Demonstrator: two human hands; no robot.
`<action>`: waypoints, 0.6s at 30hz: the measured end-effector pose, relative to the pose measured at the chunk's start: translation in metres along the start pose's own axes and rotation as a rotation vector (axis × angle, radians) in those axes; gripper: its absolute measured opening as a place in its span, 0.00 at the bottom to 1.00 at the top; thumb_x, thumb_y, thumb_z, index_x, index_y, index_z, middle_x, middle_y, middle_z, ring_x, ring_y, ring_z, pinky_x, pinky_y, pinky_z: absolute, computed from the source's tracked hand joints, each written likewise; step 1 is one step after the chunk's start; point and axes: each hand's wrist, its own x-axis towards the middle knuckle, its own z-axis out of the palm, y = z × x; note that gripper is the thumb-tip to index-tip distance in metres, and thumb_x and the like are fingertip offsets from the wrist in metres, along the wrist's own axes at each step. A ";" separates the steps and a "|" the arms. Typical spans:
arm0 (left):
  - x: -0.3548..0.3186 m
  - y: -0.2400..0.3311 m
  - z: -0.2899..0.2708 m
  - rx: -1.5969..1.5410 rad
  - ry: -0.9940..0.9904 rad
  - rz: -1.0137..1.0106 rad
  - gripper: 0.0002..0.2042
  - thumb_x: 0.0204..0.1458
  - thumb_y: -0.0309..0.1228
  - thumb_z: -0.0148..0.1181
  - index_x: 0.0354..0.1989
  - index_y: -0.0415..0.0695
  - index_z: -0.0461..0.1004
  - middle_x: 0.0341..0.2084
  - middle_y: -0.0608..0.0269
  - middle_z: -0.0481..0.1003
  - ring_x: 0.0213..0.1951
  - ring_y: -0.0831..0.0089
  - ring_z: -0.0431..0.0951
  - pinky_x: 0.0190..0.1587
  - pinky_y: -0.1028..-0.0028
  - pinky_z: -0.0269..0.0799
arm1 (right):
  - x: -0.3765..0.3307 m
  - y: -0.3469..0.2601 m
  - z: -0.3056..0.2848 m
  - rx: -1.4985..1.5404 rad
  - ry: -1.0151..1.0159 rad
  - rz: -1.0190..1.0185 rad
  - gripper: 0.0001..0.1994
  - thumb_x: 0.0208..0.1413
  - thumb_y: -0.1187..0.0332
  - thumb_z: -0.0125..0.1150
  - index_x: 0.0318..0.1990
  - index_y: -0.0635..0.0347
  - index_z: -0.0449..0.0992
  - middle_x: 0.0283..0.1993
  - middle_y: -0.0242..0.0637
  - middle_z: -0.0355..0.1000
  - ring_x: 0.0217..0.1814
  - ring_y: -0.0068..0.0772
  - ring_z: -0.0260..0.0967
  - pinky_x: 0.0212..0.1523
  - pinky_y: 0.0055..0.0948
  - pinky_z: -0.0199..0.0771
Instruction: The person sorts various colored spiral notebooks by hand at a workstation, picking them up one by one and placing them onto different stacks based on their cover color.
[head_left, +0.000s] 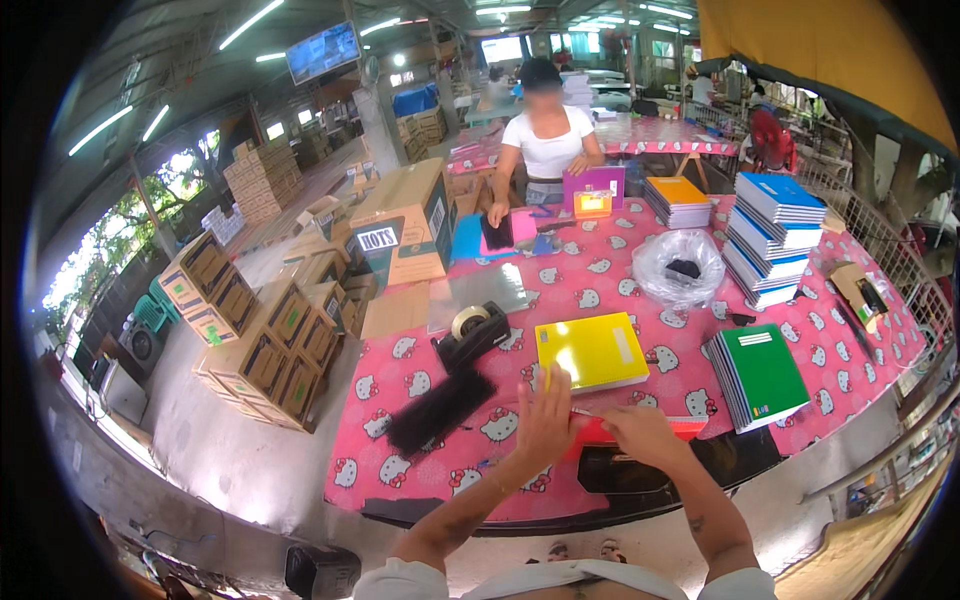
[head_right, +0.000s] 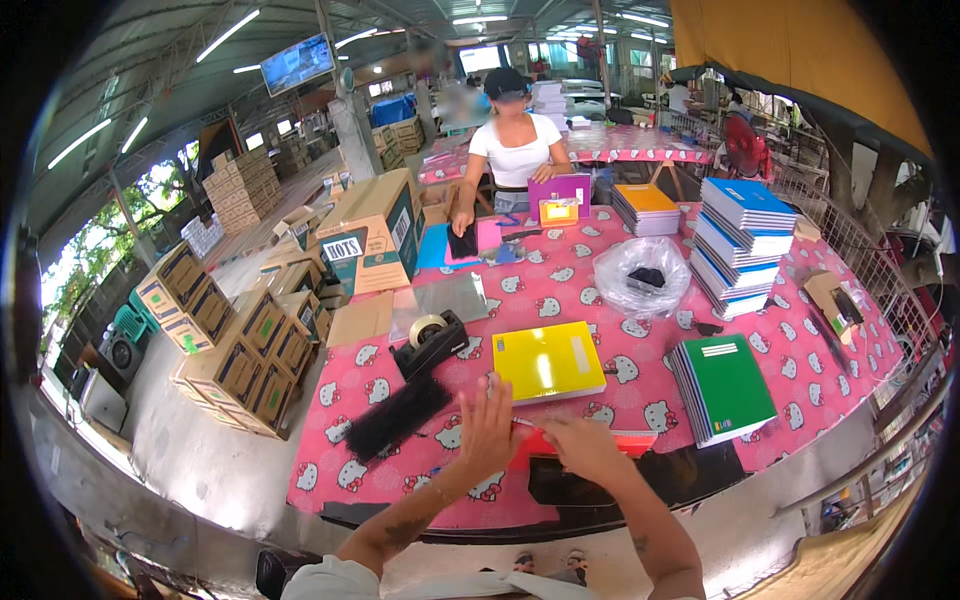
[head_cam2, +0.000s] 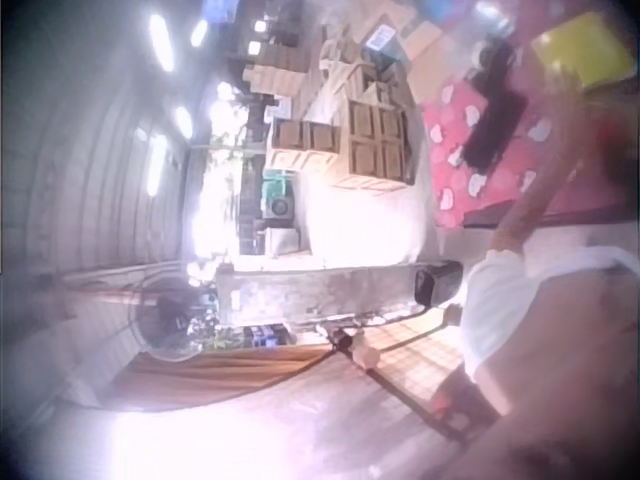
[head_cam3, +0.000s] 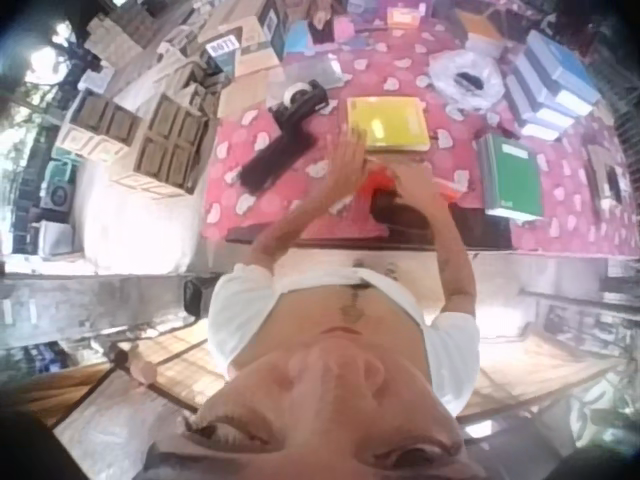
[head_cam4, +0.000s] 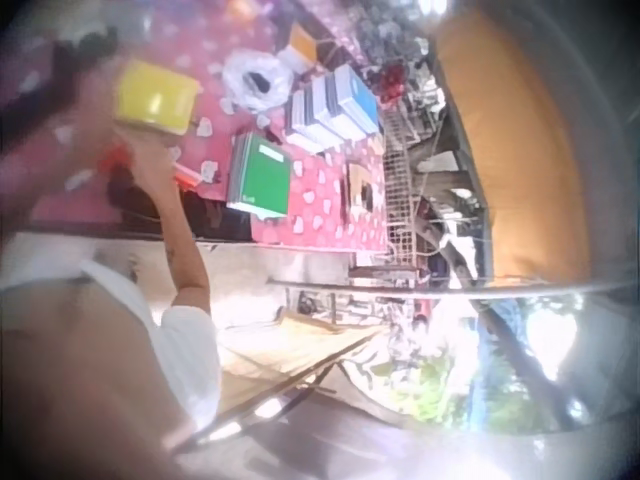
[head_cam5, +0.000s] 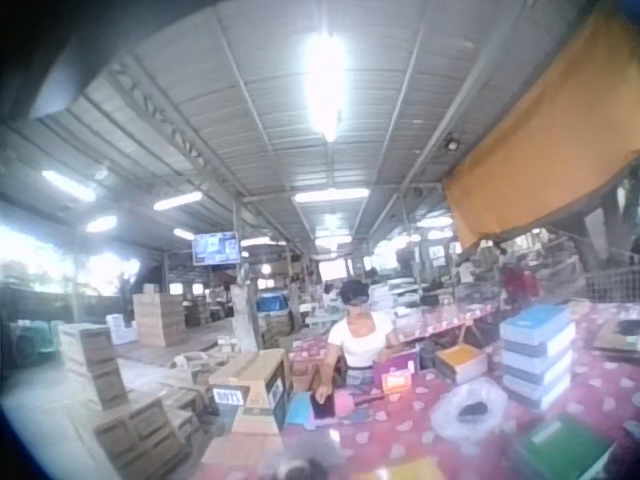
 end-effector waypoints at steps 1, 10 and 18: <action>-0.028 0.010 0.005 -0.112 -0.098 0.006 0.39 0.60 0.53 0.50 0.70 0.32 0.56 0.70 0.37 0.55 0.73 0.43 0.51 0.69 0.36 0.41 | -0.002 0.007 -0.011 -0.010 0.058 -0.087 0.13 0.59 0.64 0.59 0.51 0.46 0.79 0.44 0.38 0.79 0.40 0.47 0.78 0.40 0.44 0.78; -0.056 0.015 0.031 0.037 -0.245 0.186 0.41 0.56 0.57 0.54 0.68 0.34 0.60 0.68 0.38 0.59 0.71 0.45 0.57 0.69 0.40 0.49 | -0.010 0.048 -0.020 -0.064 0.061 -0.062 0.12 0.55 0.63 0.63 0.47 0.50 0.79 0.32 0.45 0.78 0.36 0.52 0.78 0.34 0.50 0.75; -0.028 0.021 0.019 0.107 -0.130 0.206 0.39 0.58 0.54 0.54 0.68 0.34 0.59 0.68 0.41 0.59 0.71 0.50 0.57 0.72 0.42 0.43 | -0.008 0.045 -0.022 -0.067 -0.008 0.006 0.11 0.54 0.64 0.64 0.44 0.51 0.81 0.33 0.45 0.79 0.38 0.51 0.77 0.38 0.49 0.75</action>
